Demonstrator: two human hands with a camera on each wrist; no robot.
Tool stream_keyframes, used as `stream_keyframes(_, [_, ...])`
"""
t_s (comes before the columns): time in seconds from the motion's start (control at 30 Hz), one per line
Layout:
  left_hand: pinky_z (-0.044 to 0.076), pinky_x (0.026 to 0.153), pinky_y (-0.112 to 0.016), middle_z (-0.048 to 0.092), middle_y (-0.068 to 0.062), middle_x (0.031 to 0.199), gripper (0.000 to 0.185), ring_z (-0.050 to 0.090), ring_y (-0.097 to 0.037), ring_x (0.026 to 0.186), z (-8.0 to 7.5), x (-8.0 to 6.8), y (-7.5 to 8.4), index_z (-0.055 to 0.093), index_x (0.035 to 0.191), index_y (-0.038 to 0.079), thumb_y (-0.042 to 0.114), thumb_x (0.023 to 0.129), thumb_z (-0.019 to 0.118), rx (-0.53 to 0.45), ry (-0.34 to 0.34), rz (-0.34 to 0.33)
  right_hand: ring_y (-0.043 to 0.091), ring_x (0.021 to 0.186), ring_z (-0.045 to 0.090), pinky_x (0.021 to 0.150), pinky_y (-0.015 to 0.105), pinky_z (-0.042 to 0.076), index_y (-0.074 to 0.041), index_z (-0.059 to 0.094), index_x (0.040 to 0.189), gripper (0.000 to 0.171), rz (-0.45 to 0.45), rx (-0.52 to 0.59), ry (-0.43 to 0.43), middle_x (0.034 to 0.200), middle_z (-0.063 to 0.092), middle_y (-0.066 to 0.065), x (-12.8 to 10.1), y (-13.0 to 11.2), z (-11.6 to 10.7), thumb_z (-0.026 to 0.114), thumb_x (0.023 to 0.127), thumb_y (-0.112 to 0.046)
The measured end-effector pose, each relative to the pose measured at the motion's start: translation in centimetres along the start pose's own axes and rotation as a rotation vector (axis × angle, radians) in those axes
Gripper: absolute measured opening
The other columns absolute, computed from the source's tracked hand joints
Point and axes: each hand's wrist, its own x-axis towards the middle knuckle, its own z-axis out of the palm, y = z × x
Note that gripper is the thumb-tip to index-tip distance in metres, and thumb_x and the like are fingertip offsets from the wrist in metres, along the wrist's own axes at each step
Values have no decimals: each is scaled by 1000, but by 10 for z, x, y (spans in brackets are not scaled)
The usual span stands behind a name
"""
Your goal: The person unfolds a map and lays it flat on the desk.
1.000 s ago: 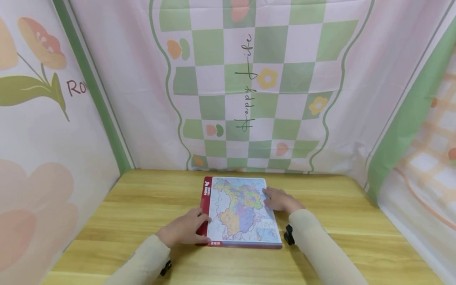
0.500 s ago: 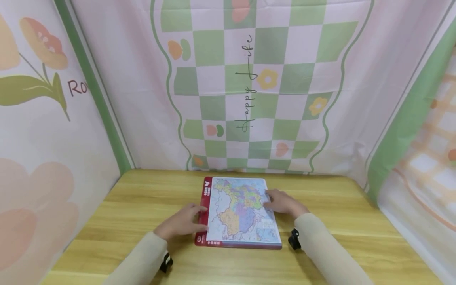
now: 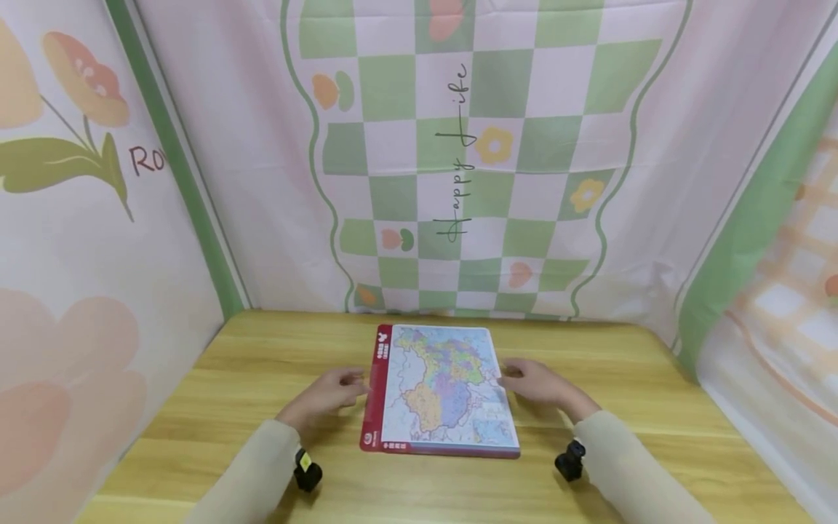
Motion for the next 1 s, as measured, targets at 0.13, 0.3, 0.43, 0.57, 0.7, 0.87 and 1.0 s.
stream_keyframes(0.13, [50,100,-48,47,-28,144,55,54,-42,124,-3,2,-6,42,144,-10,21,101,60,-143,-10,-18,50,129,46,105,59,41,18,40,141,66,11,72,-17,139,48,36,-6,1,-1,58,102,-31])
stream_keyframes(0.3, [50,100,-46,45,-31,144,54,53,-43,126,-4,5,-11,40,144,-13,16,102,58,-233,-12,-18,49,126,50,104,58,43,19,42,139,63,4,131,-29,135,53,35,-13,-1,-2,57,102,-29])
stream_keyframes(0.43, [50,100,-46,46,-31,144,54,56,-41,124,-2,8,-9,39,145,-13,16,103,57,-259,-7,-29,47,124,53,102,58,44,18,44,138,59,6,146,-24,132,56,32,-15,-2,-1,56,102,-27])
stream_keyframes(0.57, [50,100,-45,51,-30,140,54,58,-40,122,1,12,-6,35,146,-13,15,104,53,-279,4,-51,46,123,54,102,58,45,16,49,136,55,4,161,-15,130,60,30,-14,-3,1,57,102,-26])
stream_keyframes(0.7, [50,100,-46,54,-31,136,54,58,-39,121,3,15,-4,33,146,-15,14,104,51,-299,21,-78,44,122,56,102,56,46,15,52,134,52,10,177,-10,128,62,27,-13,-3,3,58,101,-25])
stream_keyframes(0.87, [52,98,-44,57,-30,132,53,62,-38,116,5,18,-3,34,145,-15,11,103,53,-319,46,-93,41,117,59,96,51,52,17,50,135,52,28,219,-6,127,61,29,-11,-4,4,58,101,-22])
stream_keyframes(1.0, [54,96,-43,59,-28,131,60,64,-36,113,7,19,-4,34,146,-14,12,99,62,-324,48,-84,37,114,61,91,48,55,18,47,137,53,52,261,2,128,60,30,-7,-3,6,59,101,-19])
